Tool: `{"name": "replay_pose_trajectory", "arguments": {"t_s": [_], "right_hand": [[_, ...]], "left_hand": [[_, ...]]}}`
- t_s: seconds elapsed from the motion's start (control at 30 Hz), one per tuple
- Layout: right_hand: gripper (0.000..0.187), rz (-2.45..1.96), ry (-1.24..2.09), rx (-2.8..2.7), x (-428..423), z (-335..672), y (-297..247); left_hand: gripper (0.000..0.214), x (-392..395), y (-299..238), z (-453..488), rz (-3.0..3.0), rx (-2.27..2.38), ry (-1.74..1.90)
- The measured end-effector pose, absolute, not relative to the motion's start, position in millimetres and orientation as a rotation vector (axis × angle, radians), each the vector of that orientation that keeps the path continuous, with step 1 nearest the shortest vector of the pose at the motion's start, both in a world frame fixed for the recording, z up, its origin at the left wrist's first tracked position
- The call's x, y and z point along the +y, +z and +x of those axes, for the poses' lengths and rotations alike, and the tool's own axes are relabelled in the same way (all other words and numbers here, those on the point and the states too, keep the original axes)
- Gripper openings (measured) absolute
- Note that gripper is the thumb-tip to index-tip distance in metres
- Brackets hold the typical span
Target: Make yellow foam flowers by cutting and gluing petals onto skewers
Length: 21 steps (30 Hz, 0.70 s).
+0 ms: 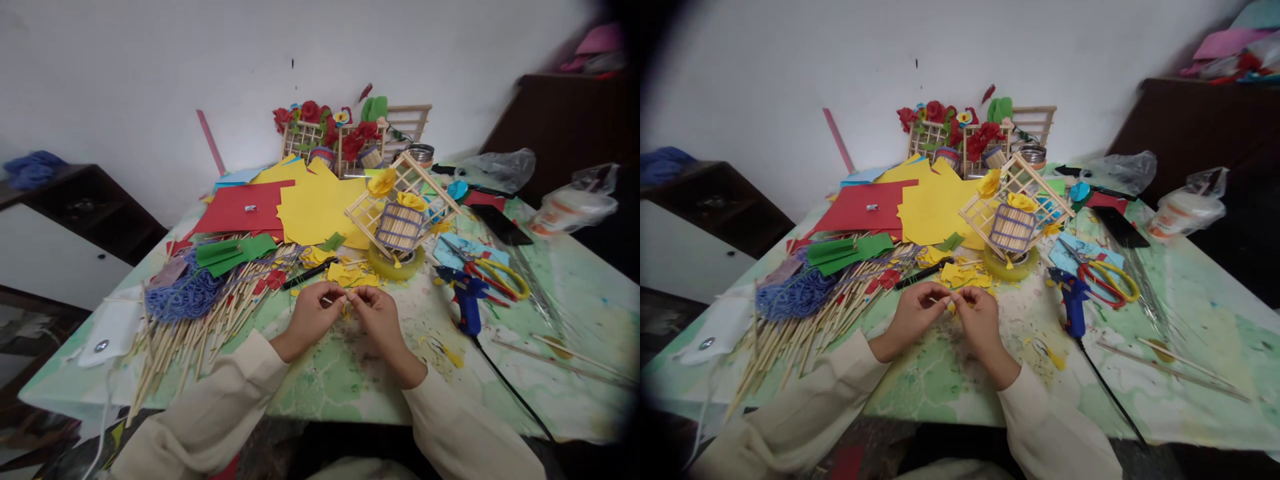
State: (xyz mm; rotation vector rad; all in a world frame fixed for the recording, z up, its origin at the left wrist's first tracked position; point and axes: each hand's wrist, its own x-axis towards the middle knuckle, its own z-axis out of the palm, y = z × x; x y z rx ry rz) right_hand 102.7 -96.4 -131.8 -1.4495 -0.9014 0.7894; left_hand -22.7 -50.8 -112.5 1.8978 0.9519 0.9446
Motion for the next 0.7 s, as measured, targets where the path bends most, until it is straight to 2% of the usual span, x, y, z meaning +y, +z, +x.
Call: {"name": "replay_pose_trajectory", "arguments": {"t_s": [0.2,0.7], "right_hand": [[0.024,-1.365,0.877,-0.943,-97.4,105.8,-132.2],[0.026,-1.397,0.772,-0.807,-99.3,113.8,-126.7]], "left_hand": [[0.016,-45.9,-118.8,-23.6,1.913,0.921,0.921],[0.023,-40.9,-119.9,-21.5,1.546,0.946,0.848]]}}
